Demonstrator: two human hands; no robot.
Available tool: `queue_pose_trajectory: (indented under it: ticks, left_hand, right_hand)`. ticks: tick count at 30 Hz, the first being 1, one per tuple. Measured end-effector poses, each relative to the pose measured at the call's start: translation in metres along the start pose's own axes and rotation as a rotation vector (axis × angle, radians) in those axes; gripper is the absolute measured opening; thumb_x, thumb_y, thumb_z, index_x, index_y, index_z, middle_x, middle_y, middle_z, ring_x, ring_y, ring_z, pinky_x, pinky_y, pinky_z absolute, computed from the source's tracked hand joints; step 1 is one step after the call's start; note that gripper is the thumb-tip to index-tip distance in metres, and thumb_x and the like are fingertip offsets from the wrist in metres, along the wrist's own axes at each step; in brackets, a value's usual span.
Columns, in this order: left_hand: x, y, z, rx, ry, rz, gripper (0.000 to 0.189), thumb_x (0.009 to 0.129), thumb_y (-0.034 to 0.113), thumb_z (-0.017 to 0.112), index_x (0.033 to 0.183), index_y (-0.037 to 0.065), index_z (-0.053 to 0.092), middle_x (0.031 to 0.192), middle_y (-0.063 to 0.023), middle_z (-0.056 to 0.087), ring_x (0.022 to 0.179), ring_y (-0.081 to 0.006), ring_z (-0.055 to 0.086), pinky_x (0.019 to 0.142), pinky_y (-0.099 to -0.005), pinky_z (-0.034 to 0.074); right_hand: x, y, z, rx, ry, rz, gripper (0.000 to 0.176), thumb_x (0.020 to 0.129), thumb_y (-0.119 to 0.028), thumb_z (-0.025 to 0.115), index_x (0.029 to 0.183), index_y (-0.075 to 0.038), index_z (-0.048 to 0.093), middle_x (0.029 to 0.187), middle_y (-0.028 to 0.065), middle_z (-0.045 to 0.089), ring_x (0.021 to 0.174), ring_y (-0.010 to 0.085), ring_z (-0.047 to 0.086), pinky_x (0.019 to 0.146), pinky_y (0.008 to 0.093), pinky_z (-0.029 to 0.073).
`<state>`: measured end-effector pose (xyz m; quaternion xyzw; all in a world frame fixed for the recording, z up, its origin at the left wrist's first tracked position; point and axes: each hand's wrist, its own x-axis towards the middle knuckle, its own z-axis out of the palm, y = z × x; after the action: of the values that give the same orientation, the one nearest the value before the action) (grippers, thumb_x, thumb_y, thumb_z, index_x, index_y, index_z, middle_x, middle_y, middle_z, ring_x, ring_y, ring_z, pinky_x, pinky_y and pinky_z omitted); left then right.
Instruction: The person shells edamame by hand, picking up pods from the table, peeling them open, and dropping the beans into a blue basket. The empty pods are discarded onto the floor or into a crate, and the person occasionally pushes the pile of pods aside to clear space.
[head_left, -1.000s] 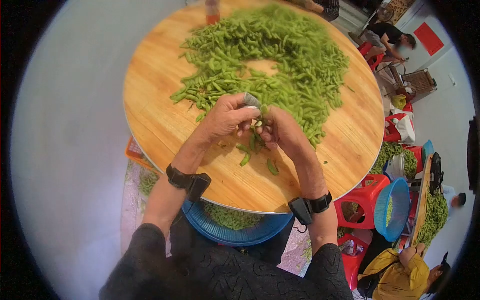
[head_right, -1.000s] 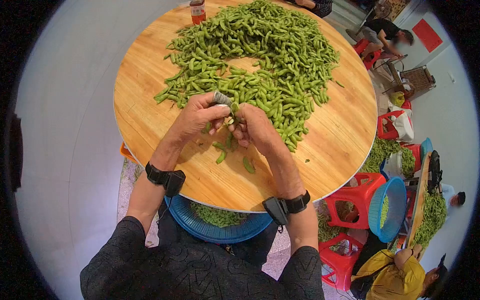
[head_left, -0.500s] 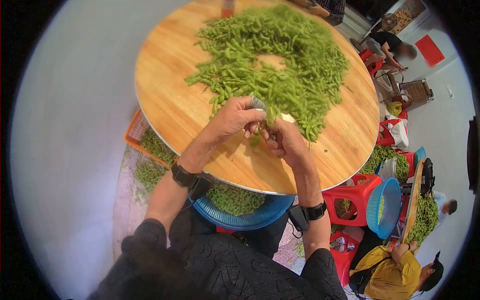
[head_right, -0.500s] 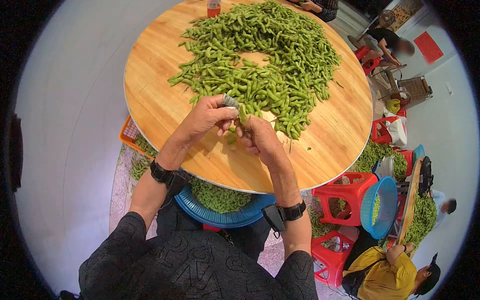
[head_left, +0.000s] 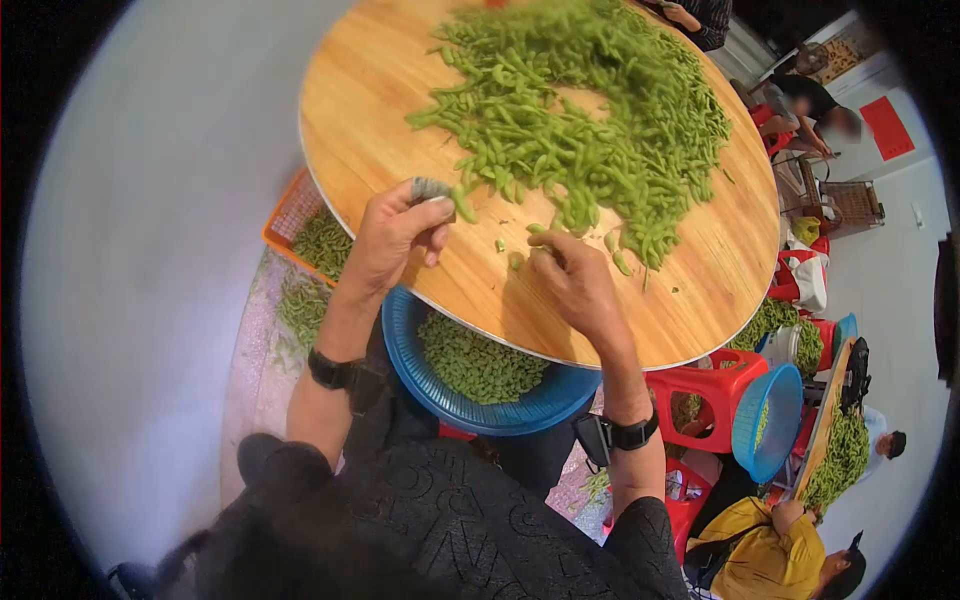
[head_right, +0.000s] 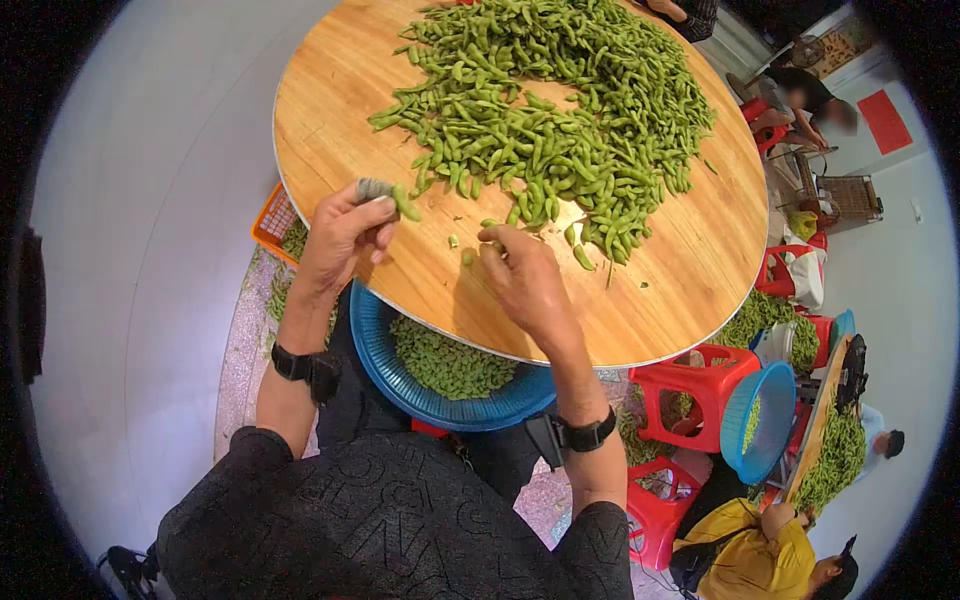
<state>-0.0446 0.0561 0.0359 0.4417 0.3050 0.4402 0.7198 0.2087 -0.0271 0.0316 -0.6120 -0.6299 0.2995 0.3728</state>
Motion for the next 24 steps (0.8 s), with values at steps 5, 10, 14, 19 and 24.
queue_pose_trajectory:
  ticks: [5, 10, 14, 19, 24]
  left_hand:
    - [-0.036, 0.002, -0.027, -0.01, 0.124, 0.018, 0.011, 0.099, 0.009, 0.067, 0.105, -0.001, 0.068, 0.082, -0.0022, 0.065, 0.06, -0.0075, 0.06, 0.046, -0.0219, 0.048]
    - [-0.061, -0.002, -0.063, -0.007, 0.242, 0.043, 0.014, 0.099, 0.009, 0.067, 0.108, -0.001, 0.069, 0.082, -0.0044, 0.067, 0.06, -0.0079, 0.06, 0.045, -0.0215, 0.049]
    - [-0.077, -0.01, -0.099, 0.039, 0.357, 0.091, 0.016, 0.099, 0.01, 0.067, 0.111, 0.0, 0.068, 0.086, -0.0053, 0.068, 0.06, -0.0087, 0.061, 0.045, -0.0222, 0.048]
    - [-0.088, -0.017, -0.136, 0.134, 0.487, 0.082, 0.012, 0.099, 0.01, 0.067, 0.107, 0.0, 0.067, 0.084, -0.0034, 0.066, 0.061, -0.0077, 0.06, 0.046, -0.0223, 0.048]
    - [-0.081, -0.062, -0.214, 0.393, 0.668, -0.064, 0.012, 0.098, 0.011, 0.062, 0.103, 0.001, 0.067, 0.074, -0.0025, 0.061, 0.057, -0.0099, 0.057, 0.046, -0.025, 0.047]
  right_hand:
    - [0.017, -0.019, 0.028, -0.312, 0.047, -0.185, 0.017, 0.097, -0.012, 0.063, 0.104, 0.003, 0.068, 0.098, 0.0221, 0.063, 0.091, 0.042, 0.065, 0.08, 0.0497, 0.052]
    - [0.009, -0.027, 0.036, -0.383, 0.013, -0.223, 0.015, 0.095, -0.014, 0.066, 0.101, 0.0, 0.067, 0.094, 0.0201, 0.061, 0.087, 0.042, 0.063, 0.075, 0.0489, 0.05]
    - [-0.026, -0.03, 0.024, -0.331, -0.082, -0.239, 0.011, 0.092, -0.006, 0.067, 0.098, 0.001, 0.061, 0.092, 0.0197, 0.055, 0.085, 0.0416, 0.061, 0.073, 0.0489, 0.05]
    - [-0.075, -0.041, 0.005, -0.272, -0.163, -0.162, 0.016, 0.089, -0.004, 0.071, 0.104, 0.0, 0.064, 0.095, 0.019, 0.059, 0.087, 0.0402, 0.064, 0.074, 0.0475, 0.052]
    - [-0.087, -0.054, -0.008, -0.111, -0.29, -0.059, 0.018, 0.09, -0.006, 0.072, 0.106, 0.0, 0.066, 0.099, 0.0175, 0.066, 0.09, 0.0379, 0.069, 0.077, 0.0432, 0.055]
